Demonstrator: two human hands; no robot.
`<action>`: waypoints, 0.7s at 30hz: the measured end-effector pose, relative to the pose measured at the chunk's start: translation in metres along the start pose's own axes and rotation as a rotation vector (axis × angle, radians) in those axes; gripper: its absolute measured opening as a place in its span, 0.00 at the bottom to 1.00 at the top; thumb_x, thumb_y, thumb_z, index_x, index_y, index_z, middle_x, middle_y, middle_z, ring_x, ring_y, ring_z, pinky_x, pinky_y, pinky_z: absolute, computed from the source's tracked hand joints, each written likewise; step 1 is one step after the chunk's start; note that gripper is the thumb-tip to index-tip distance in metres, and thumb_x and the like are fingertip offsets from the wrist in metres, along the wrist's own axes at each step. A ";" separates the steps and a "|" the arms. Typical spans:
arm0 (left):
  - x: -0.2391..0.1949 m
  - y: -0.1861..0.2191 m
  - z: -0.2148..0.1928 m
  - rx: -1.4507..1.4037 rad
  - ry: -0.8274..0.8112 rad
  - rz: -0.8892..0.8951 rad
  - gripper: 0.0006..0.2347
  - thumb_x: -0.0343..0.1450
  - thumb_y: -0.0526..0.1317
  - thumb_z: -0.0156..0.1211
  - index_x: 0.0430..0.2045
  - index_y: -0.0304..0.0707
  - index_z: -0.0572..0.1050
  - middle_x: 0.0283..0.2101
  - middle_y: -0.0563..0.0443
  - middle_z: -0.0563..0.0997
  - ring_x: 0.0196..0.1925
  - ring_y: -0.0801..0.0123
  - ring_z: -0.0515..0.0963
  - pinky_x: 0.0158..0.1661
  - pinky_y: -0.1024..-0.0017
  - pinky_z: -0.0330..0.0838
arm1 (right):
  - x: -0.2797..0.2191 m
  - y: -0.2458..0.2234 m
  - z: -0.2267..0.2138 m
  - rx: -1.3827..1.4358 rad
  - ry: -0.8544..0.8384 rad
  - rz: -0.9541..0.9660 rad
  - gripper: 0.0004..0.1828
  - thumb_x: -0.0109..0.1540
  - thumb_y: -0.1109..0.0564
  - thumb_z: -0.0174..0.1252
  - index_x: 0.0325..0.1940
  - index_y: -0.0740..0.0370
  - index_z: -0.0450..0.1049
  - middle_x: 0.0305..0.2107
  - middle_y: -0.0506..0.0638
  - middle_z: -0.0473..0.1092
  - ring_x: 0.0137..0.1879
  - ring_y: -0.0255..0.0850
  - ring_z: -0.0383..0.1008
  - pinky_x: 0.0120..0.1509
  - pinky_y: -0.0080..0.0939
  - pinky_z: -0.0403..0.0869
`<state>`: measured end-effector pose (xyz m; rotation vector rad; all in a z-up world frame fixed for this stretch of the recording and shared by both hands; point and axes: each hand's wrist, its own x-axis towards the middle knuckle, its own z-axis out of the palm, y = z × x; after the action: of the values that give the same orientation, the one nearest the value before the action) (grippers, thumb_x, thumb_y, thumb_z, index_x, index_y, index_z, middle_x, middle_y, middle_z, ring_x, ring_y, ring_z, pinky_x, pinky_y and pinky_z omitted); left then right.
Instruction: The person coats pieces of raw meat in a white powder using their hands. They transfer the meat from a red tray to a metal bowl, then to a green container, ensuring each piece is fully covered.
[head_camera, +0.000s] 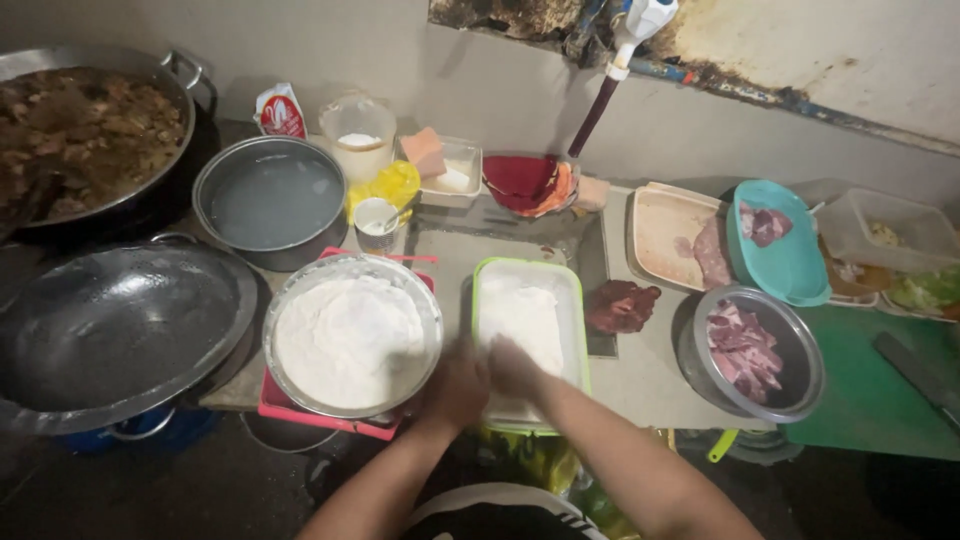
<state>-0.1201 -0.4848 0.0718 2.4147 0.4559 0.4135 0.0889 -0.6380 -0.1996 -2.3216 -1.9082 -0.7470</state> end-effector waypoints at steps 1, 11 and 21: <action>0.000 0.009 -0.012 0.060 0.043 0.004 0.13 0.68 0.45 0.43 0.33 0.36 0.74 0.23 0.37 0.79 0.29 0.49 0.82 0.31 0.56 0.73 | 0.034 -0.014 -0.075 0.148 -0.350 0.024 0.11 0.60 0.59 0.48 0.38 0.66 0.74 0.32 0.56 0.70 0.43 0.49 0.71 0.54 0.48 0.67; -0.002 0.005 -0.006 0.028 0.029 0.009 0.16 0.66 0.42 0.45 0.42 0.34 0.72 0.23 0.39 0.79 0.26 0.47 0.81 0.28 0.58 0.73 | 0.113 -0.036 -0.248 0.189 -0.839 0.181 0.20 0.56 0.41 0.54 0.41 0.58 0.72 0.34 0.51 0.70 0.43 0.44 0.74 0.48 0.43 0.73; -0.002 -0.006 0.006 -0.051 -0.081 -0.052 0.15 0.66 0.44 0.42 0.41 0.34 0.68 0.19 0.39 0.78 0.24 0.53 0.83 0.23 0.61 0.72 | 0.106 0.003 -0.223 0.105 -0.890 -0.043 0.07 0.58 0.57 0.53 0.34 0.61 0.76 0.32 0.54 0.74 0.40 0.47 0.75 0.48 0.46 0.72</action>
<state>-0.1202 -0.4845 0.0632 2.3555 0.4659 0.3002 0.0310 -0.6157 0.0394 -2.7938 -2.1643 0.4962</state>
